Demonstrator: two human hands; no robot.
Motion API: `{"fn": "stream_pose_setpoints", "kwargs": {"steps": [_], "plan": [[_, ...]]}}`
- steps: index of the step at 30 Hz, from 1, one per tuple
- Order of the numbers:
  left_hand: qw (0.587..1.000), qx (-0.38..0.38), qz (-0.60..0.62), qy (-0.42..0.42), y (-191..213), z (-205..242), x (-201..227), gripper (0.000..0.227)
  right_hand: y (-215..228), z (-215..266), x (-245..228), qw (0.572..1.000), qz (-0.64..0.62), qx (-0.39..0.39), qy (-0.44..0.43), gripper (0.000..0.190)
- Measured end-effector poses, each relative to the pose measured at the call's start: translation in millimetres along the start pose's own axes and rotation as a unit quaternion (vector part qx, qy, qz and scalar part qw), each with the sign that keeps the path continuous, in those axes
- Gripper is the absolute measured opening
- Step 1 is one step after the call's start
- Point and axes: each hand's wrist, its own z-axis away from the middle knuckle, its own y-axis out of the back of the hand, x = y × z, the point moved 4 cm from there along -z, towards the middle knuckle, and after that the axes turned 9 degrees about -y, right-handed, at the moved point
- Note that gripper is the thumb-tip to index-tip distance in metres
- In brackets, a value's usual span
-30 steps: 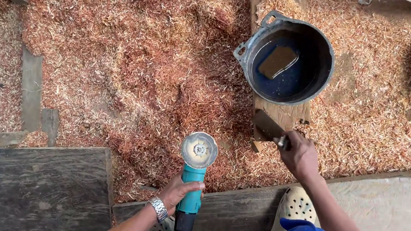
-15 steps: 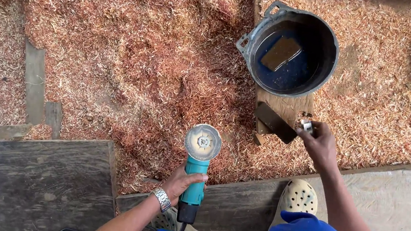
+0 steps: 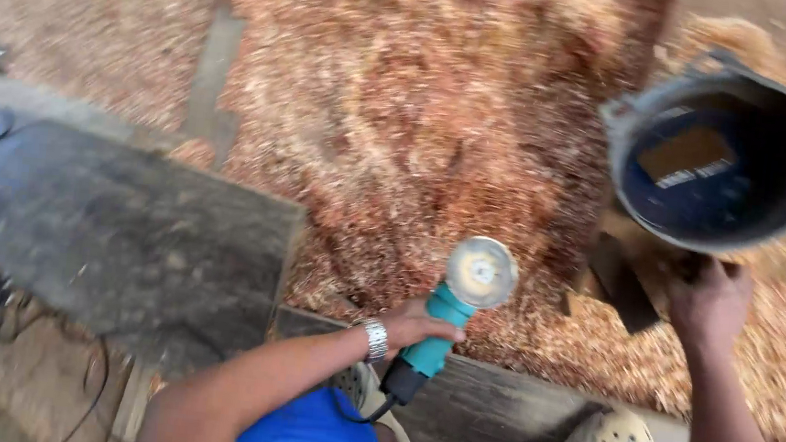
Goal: The recorder is using a handheld angle grinder to polish and grind a small metal bracket part.
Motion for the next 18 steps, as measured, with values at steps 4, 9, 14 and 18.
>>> {"fn": "stream_pose_setpoints", "kwargs": {"steps": [4,9,14,18], "plan": [[0.999,-0.026,-0.013,-0.041,-12.7,-0.8,21.0,0.047,-2.6,2.0,26.9,0.998,0.028,0.025,0.059,0.034],[0.998,-0.023,-0.001,-0.058,-5.5,-12.1,3.2,0.049,-0.8,20.5,59.8,0.999,0.041,0.019,0.031,0.030],[0.999,-0.002,-0.007,-0.049,0.7,-19.3,12.2,0.056,37.1,57.7,8.0,0.997,0.029,-0.067,-0.024,0.051],[0.994,0.018,-0.017,-0.105,6.8,-24.7,41.0,0.066,53.5,75.5,-54.7,0.952,-0.157,-0.238,-0.115,0.070]]}}
